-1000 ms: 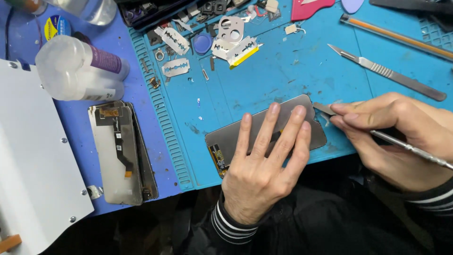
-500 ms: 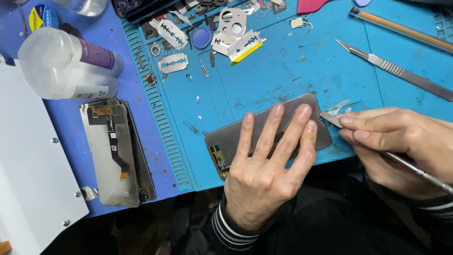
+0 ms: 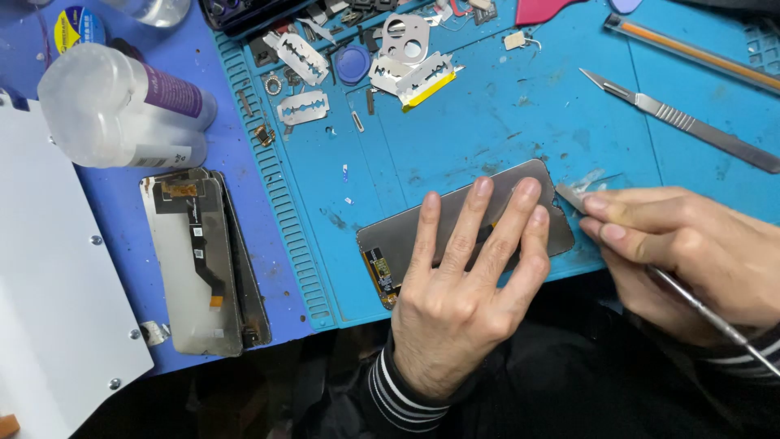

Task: Scraping and cleaning a smartphone screen component using a precision tool on an electronics repair workbench.

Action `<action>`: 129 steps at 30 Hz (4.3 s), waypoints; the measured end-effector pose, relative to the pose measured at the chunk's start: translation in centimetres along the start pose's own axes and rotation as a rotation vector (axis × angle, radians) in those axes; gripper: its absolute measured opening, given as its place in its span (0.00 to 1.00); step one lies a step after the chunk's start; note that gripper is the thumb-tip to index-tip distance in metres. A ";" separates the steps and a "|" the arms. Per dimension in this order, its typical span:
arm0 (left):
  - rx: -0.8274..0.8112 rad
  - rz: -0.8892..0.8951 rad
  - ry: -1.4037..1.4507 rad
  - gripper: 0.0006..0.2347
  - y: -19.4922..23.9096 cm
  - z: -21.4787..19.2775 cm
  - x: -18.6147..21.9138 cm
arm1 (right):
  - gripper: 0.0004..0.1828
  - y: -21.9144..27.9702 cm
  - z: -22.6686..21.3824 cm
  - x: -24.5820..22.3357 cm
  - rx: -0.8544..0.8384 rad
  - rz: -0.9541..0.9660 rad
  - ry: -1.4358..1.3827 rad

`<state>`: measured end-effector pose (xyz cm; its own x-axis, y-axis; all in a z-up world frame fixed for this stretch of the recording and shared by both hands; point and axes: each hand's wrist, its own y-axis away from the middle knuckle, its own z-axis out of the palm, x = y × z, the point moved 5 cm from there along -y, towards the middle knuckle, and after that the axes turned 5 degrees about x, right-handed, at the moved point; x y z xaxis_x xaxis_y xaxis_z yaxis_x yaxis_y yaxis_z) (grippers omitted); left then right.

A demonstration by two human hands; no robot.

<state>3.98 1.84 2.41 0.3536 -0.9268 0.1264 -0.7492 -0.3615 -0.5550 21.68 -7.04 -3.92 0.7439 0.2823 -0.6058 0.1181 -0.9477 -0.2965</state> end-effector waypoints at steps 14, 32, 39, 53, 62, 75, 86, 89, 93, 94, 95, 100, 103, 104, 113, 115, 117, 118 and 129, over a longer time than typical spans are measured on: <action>0.025 0.000 -0.043 0.03 0.0 0.0 -0.1 | 0.18 2.8 1.2 1.2 0.076 0.189 0.104; 0.020 0.004 -0.031 0.03 0.0 0.0 0.1 | 0.10 -2.8 -2.3 -4.9 0.350 0.023 0.125; 0.017 0.009 -0.033 0.03 0.2 0.1 0.0 | 0.07 -3.8 -2.7 -5.8 0.347 -0.033 0.141; 0.021 -0.004 -0.026 0.03 0.0 -0.2 -0.3 | 0.09 -2.8 -2.0 -5.5 0.364 0.103 0.104; 0.029 -0.006 -0.031 0.03 0.2 -0.1 -0.3 | 0.07 -4.6 -2.9 -5.9 0.322 -0.016 0.147; 0.014 0.001 -0.018 0.04 0.1 -0.3 -0.2 | 0.06 -3.7 -2.7 -6.8 0.328 0.045 0.106; 0.017 0.008 -0.025 0.04 0.2 -0.1 -0.1 | 0.03 -5.4 -3.2 -6.9 0.311 0.015 0.164; 0.009 0.008 -0.022 0.05 0.2 -0.1 -0.1 | 0.05 -4.9 -3.4 -7.3 0.324 0.054 0.161; 0.015 0.015 -0.036 0.05 0.2 -0.1 -0.2 | 0.06 -5.6 -3.3 -7.2 0.357 0.038 0.151; 0.014 0.022 -0.031 0.05 0.2 -0.1 0.0 | 0.06 -5.5 -3.5 -7.2 0.361 0.045 0.155; 0.002 0.021 -0.037 0.05 0.2 -0.1 0.0 | 0.06 -5.5 -3.5 -7.3 0.353 0.033 0.161; 0.025 0.013 -0.031 0.05 0.3 -0.2 -0.1 | 0.07 -4.7 -2.9 -7.0 0.350 0.099 0.161; 0.003 0.022 -0.051 0.06 0.1 -0.1 0.2 | 0.09 -5.2 -3.5 -7.1 0.419 0.079 0.174; 0.007 0.020 -0.040 0.06 0.2 -0.2 0.2 | 0.06 -4.6 -3.5 -7.2 0.382 0.124 0.137; 0.005 0.010 -0.028 0.07 0.3 -0.4 0.0 | 0.06 -4.3 -3.7 -7.3 0.323 0.191 0.102; 0.003 0.003 -0.008 0.08 0.3 -0.4 -0.1 | 0.06 -2.2 -3.1 -6.3 0.304 0.332 0.034; -0.021 0.008 -0.014 0.09 0.3 -0.4 -0.2 | 0.08 0.7 -2.9 -3.9 0.489 0.512 0.039; -0.019 0.009 -0.016 0.09 0.3 -0.5 -0.1 | 0.08 0.8 -3.1 -4.0 0.490 0.510 0.039; 0.075 -0.145 0.337 0.15 -0.9 -4.2 -0.9 | 0.12 -4.2 -4.7 -7.2 0.772 0.361 0.081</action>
<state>1.93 2.61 6.23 0.2396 -0.8526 0.4645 -0.6576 -0.4945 -0.5684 18.94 -5.77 5.16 0.6979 -0.0568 -0.7140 -0.5942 -0.6024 -0.5329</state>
